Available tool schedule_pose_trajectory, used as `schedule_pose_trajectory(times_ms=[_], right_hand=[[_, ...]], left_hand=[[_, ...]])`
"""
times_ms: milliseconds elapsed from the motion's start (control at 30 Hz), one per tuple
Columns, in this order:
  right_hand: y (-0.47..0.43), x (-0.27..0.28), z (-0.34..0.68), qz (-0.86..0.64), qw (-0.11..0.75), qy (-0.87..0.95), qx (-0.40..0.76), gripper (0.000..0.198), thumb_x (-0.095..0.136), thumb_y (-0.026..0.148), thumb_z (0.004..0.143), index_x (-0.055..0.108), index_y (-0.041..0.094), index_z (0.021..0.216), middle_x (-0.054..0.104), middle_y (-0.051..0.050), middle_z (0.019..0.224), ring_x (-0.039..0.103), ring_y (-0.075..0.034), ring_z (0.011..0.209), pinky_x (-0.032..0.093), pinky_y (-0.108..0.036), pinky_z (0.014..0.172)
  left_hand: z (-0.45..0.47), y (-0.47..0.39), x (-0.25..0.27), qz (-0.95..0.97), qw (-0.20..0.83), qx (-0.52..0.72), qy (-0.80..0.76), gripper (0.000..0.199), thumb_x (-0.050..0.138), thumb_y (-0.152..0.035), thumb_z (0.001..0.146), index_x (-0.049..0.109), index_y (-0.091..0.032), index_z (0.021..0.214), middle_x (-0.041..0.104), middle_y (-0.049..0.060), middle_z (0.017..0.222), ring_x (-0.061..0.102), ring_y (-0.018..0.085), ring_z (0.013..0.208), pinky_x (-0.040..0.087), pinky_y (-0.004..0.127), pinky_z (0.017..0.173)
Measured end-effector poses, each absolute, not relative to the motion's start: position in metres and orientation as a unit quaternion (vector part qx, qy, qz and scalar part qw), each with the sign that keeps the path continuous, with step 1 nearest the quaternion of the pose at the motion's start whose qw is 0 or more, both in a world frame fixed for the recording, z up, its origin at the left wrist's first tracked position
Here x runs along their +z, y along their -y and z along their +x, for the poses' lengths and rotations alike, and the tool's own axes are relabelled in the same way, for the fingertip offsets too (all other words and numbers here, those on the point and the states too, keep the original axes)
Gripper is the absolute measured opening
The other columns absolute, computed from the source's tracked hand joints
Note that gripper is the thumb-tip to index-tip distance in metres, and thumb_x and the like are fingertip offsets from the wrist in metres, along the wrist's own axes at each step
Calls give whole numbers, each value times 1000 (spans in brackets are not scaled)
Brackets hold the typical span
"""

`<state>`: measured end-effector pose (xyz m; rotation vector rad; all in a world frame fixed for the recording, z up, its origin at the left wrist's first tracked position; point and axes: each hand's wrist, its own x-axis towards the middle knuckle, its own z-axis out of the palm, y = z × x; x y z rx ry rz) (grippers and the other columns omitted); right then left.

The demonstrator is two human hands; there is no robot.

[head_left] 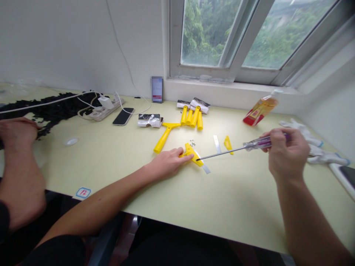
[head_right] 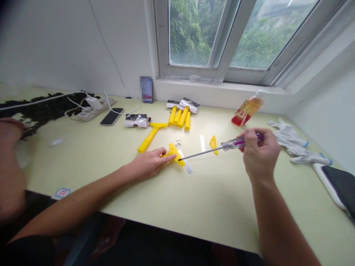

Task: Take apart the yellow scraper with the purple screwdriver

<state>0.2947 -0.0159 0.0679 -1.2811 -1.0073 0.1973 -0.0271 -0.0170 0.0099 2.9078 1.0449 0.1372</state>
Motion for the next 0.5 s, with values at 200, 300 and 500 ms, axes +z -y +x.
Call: schedule_pose_trajectory(times_ms=[200, 300, 500], right_hand=[[26, 72, 287, -605, 640, 474, 15, 12, 67, 31, 78, 64, 19, 78, 63, 2, 60, 55, -15, 44, 44, -27, 40], [38, 80, 281, -583, 616, 529, -21, 12, 64, 32, 81, 64, 20, 81, 64, 1, 63, 58, -16, 49, 48, -30, 47], [67, 118, 266, -489, 435, 753, -74, 13, 60, 29, 83, 62, 27, 95, 71, 0, 84, 66, -19, 68, 49, -33, 62]], left_hand=[[-26, 18, 11, 939, 19, 28, -341, 48, 39, -21, 96, 38, -32, 144, 52, 8, 110, 56, 17, 87, 48, 27, 71], [-25, 18, 12, 940, 12, 16, -340, 46, 38, -23, 97, 39, -31, 143, 52, 8, 111, 56, 18, 85, 48, 28, 69], [-23, 18, 11, 943, -9, 7, -333, 46, 34, -21, 98, 38, -27, 143, 54, 9, 106, 56, 19, 85, 48, 29, 71]])
